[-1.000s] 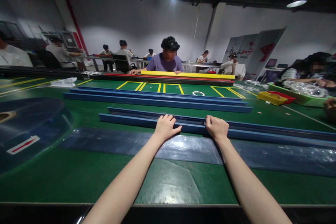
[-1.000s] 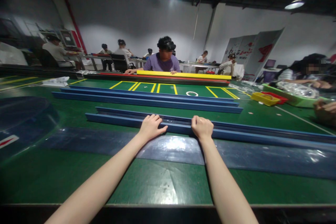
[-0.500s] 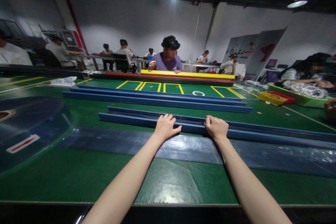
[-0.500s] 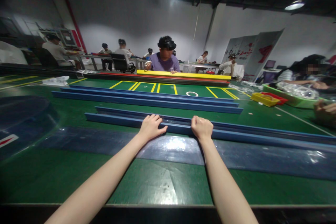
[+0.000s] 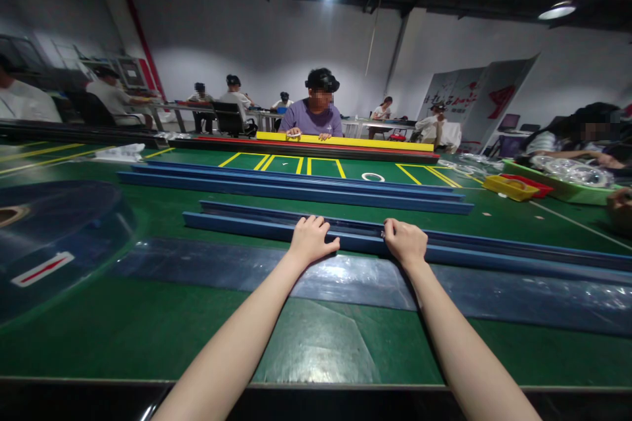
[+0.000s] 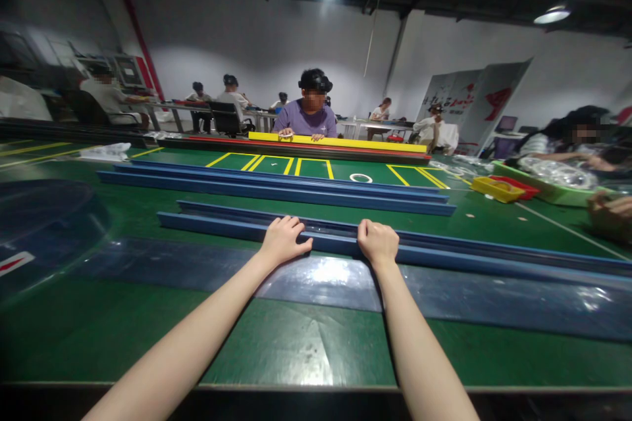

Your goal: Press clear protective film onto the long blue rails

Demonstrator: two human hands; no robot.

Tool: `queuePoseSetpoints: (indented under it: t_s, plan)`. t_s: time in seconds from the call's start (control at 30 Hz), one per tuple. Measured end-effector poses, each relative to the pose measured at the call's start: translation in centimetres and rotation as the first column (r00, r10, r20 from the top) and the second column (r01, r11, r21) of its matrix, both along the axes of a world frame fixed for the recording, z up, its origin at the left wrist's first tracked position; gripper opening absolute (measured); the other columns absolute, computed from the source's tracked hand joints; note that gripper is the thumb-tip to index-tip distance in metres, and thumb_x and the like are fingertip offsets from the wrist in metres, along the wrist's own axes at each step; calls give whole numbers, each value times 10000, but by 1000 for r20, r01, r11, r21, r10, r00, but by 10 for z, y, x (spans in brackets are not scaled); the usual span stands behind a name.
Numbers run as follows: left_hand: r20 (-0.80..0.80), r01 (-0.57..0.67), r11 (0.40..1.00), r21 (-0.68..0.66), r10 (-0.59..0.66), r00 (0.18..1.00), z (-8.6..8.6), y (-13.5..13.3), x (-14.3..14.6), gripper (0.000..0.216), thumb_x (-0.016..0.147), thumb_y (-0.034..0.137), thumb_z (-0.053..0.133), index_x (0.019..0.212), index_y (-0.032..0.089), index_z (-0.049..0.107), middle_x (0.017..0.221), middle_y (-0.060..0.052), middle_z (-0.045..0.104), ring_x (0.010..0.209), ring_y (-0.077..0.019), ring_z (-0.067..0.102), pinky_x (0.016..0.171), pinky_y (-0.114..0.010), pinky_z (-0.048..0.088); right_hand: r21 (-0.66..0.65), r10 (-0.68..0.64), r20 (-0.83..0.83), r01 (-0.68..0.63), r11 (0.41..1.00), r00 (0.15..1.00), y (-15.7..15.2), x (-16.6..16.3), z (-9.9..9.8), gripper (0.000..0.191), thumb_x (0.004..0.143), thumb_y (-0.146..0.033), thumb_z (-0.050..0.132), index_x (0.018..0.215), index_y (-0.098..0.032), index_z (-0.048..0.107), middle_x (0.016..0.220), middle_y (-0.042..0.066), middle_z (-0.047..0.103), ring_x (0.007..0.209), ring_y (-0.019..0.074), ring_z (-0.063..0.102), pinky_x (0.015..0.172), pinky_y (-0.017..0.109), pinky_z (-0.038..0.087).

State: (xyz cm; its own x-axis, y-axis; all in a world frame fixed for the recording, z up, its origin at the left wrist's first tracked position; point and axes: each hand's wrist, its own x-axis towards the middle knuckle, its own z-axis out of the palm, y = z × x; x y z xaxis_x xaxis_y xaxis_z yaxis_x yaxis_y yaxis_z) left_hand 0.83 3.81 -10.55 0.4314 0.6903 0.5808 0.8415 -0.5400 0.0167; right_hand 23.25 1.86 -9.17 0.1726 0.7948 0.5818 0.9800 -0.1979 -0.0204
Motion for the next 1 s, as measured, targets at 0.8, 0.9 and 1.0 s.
queuePoseSetpoints:
  t_s: [0.8, 0.9, 1.0]
  plan:
    - [-32, -31, 997, -68, 29, 999, 4, -2, 1, 342, 766, 459, 487, 742, 159, 651, 831, -70, 646, 832, -218, 565, 734, -341, 384, -3, 4, -6, -4, 1000, 1000, 2, 2, -1, 355, 846, -277, 377, 716, -186, 695, 692, 61, 675, 598, 128, 550, 524, 233, 205]
    - [-32, -32, 997, -69, 29, 999, 4, -2, 1, 343, 767, 457, 486, 746, 159, 653, 832, -70, 646, 830, -217, 566, 733, -340, 384, -1, 5, -9, -5, 1000, 1000, 2, 2, -1, 361, 850, -279, 375, 710, -184, 694, 694, 62, 676, 597, 126, 549, 525, 233, 208]
    - [-30, -30, 997, -71, 28, 999, 4, -2, 1, 343, 767, 457, 488, 744, 157, 654, 827, -72, 644, 826, -215, 566, 731, -338, 386, -2, 3, -11, -3, 1000, 1000, 2, 2, 0, 367, 854, -281, 371, 708, -181, 693, 700, 64, 678, 600, 126, 551, 529, 232, 211]
